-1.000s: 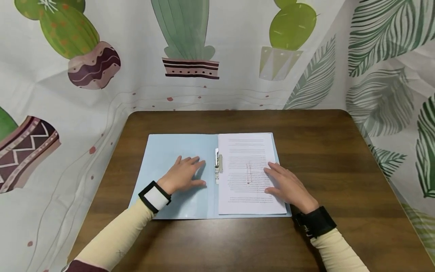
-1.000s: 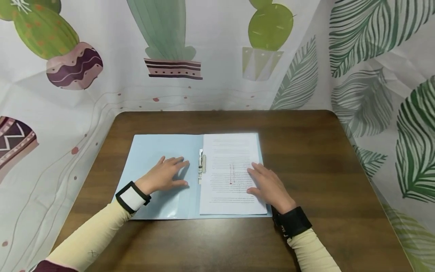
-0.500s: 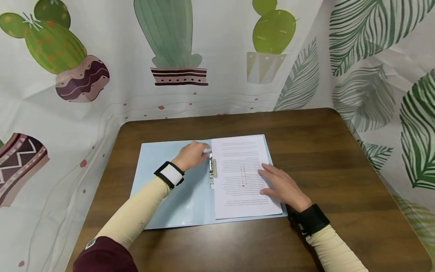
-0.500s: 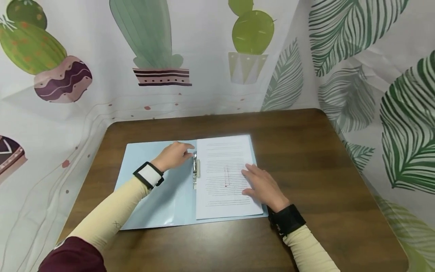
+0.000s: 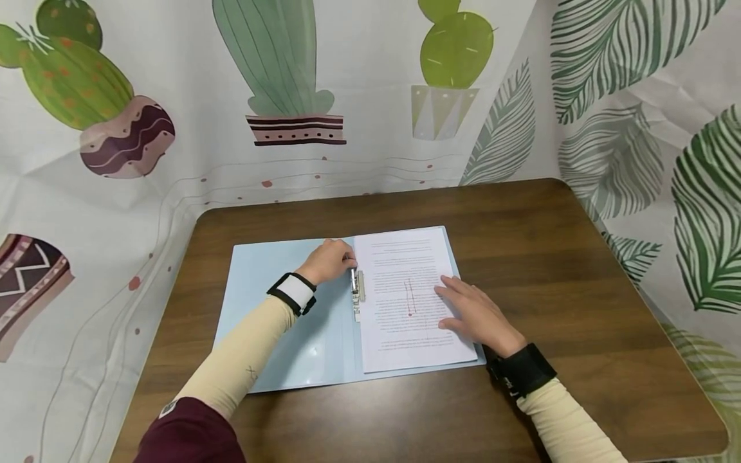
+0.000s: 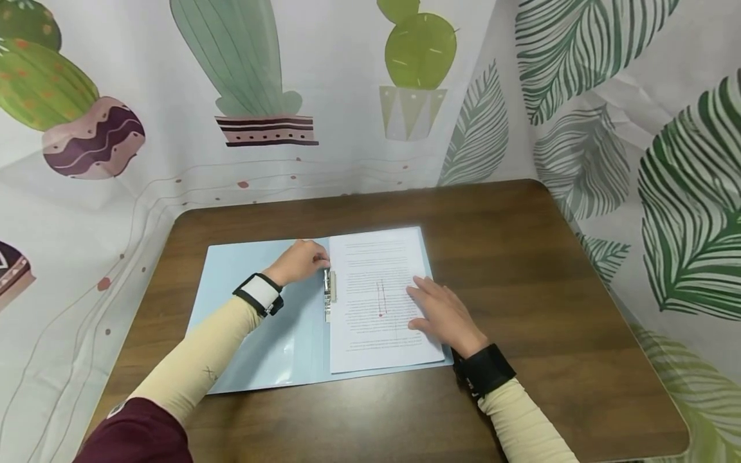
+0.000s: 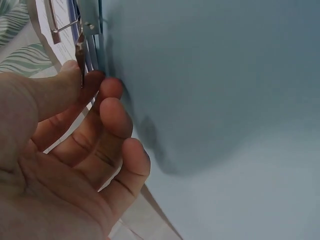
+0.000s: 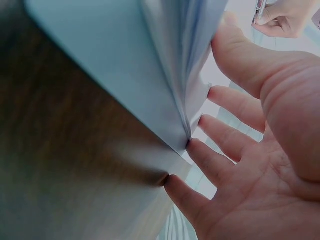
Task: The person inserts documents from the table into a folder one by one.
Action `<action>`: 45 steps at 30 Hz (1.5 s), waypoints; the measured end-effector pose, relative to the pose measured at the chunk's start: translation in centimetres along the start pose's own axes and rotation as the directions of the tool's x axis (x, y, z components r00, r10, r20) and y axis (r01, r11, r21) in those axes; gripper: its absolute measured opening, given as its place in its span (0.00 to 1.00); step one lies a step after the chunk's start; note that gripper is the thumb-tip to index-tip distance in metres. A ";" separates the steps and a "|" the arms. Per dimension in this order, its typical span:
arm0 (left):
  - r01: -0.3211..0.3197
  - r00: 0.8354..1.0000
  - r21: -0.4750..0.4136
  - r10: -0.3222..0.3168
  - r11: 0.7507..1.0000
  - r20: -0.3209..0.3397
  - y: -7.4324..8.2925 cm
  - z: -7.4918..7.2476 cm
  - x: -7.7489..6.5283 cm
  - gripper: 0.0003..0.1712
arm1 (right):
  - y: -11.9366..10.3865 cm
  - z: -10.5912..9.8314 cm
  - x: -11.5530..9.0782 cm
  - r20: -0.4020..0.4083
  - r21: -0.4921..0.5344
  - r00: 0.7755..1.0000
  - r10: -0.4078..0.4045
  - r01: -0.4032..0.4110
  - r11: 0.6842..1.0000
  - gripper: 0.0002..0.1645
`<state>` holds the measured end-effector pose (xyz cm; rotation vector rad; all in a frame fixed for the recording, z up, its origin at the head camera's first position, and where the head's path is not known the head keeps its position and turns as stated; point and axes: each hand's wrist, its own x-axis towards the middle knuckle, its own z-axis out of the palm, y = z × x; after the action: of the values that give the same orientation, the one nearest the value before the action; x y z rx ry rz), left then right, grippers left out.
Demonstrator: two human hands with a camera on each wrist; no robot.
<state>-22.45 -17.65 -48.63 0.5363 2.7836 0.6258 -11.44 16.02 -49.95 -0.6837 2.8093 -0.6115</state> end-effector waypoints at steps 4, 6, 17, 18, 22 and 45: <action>0.006 1.000 -0.015 -0.006 1.000 -0.009 -0.1 0.0 -0.1 0.07 | -0.1 0.0 0.0 0.002 0.003 1.000 0.004 -0.004 1.000 0.44; 0.011 1.000 -0.020 -0.011 1.000 -0.011 -0.1 0.0 -0.2 0.07 | -0.2 0.0 0.0 0.002 0.005 1.000 0.007 -0.007 1.000 0.44; -0.049 0.995 -0.074 0.042 0.996 -0.087 0.3 -0.7 -1.6 0.07 | -0.2 0.0 0.0 0.004 0.009 1.000 0.007 -0.007 1.000 0.44; -0.061 0.994 -0.080 0.053 0.995 -0.098 0.3 -0.8 -2.0 0.07 | -0.2 0.0 0.0 0.003 0.009 1.000 0.005 -0.005 1.000 0.44; -0.118 0.985 -0.100 0.104 0.988 -0.137 0.9 -1.1 -4.0 0.07 | -0.2 0.0 0.1 0.000 0.012 1.000 -0.005 0.005 1.000 0.44; -0.190 0.978 -0.339 0.146 0.922 -0.152 0.6 2.0 -9.1 0.09 | -0.3 0.1 0.0 0.005 0.006 1.000 0.004 -0.004 1.000 0.44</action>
<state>-13.39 -20.07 -48.76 0.6807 2.6592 1.2050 -11.26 15.77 -49.91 -0.6772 2.8022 -0.6163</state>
